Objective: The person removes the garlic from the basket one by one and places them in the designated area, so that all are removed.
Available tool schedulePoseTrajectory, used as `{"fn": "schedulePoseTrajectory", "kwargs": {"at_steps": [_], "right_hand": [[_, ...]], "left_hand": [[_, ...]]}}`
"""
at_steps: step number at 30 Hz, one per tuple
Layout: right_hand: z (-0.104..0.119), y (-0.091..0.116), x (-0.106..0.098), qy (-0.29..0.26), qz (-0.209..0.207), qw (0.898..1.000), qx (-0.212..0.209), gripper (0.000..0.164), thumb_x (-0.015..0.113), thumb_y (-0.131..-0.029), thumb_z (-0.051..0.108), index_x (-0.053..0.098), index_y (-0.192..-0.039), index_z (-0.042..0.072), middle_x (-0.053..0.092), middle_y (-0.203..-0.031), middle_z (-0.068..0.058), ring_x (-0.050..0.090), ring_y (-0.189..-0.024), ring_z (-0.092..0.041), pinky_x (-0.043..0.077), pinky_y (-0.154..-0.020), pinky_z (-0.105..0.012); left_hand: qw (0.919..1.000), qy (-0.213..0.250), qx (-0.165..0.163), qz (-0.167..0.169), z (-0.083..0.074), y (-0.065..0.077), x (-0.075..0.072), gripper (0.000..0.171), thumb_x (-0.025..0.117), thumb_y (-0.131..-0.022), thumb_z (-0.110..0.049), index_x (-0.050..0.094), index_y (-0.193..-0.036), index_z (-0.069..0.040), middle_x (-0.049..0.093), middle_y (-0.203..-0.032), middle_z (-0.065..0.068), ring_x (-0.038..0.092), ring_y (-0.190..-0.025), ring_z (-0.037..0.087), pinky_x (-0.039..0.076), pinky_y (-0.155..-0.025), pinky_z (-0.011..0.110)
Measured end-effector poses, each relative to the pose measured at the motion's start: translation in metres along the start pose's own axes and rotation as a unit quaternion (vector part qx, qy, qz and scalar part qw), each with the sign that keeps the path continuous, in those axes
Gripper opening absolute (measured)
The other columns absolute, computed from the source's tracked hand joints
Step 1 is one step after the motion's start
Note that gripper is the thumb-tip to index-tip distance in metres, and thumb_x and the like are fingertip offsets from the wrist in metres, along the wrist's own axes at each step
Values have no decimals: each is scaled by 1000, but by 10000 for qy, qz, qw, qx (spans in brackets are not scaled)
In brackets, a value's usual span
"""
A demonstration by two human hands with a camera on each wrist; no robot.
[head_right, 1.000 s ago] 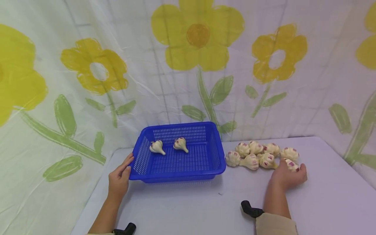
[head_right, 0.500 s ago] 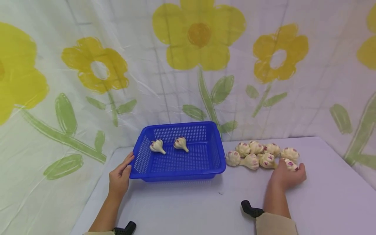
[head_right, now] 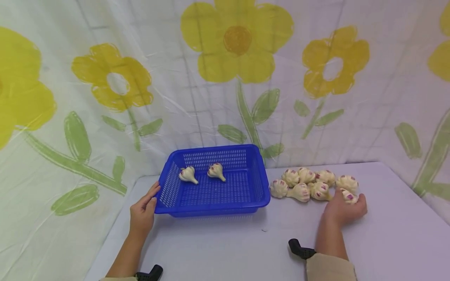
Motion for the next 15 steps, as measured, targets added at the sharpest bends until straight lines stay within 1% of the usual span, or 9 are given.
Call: {"fn": "schedulePoseTrajectory", "kwargs": {"at_steps": [4, 8, 11, 15], "right_hand": [[1, -2, 4, 314, 216, 9992, -98, 78, 65, -91, 11, 24, -154, 33, 13, -161, 17, 14, -143, 4, 28, -115, -15], [1, -4, 7, 506, 338, 9979, -207, 80, 64, -92, 15, 20, -155, 34, 11, -161, 18, 11, -143, 6, 24, -116, -13], [0, -3, 5, 580, 327, 9976, -201, 80, 64, -92, 16, 19, -155, 34, 10, -161, 18, 10, -143, 6, 21, -117, -13], [-3, -2, 1, 628, 241, 9976, -144, 80, 64, -92, 18, 18, -155, 36, 9, -162, 18, 9, -144, 6, 20, -117, -13]], "left_hand": [[9999, 71, 75, -35, -2, -1, -1, 35, 54, -93, 6, 65, -126, 0, 60, -136, 17, 53, -131, 8, 39, -107, 14], [9998, 114, 148, -75, -2, -2, -1, 35, 54, -92, 7, 65, -125, 2, 60, -134, 20, 53, -131, 11, 39, -107, 13], [9999, 93, 96, -50, -1, -2, -1, 35, 55, -92, 7, 65, -125, 2, 60, -134, 19, 53, -131, 8, 39, -106, 13], [9999, 85, -65, 23, 0, -1, 0, 35, 54, -94, 5, 65, -127, -1, 60, -136, 15, 52, -130, 5, 39, -107, 14]]}}
Point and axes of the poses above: each hand's wrist, its own y-axis away from the middle knuckle, its own x-axis out of the palm, z = x × y, the point moved 4 cm from there along -y, towards the middle knuckle
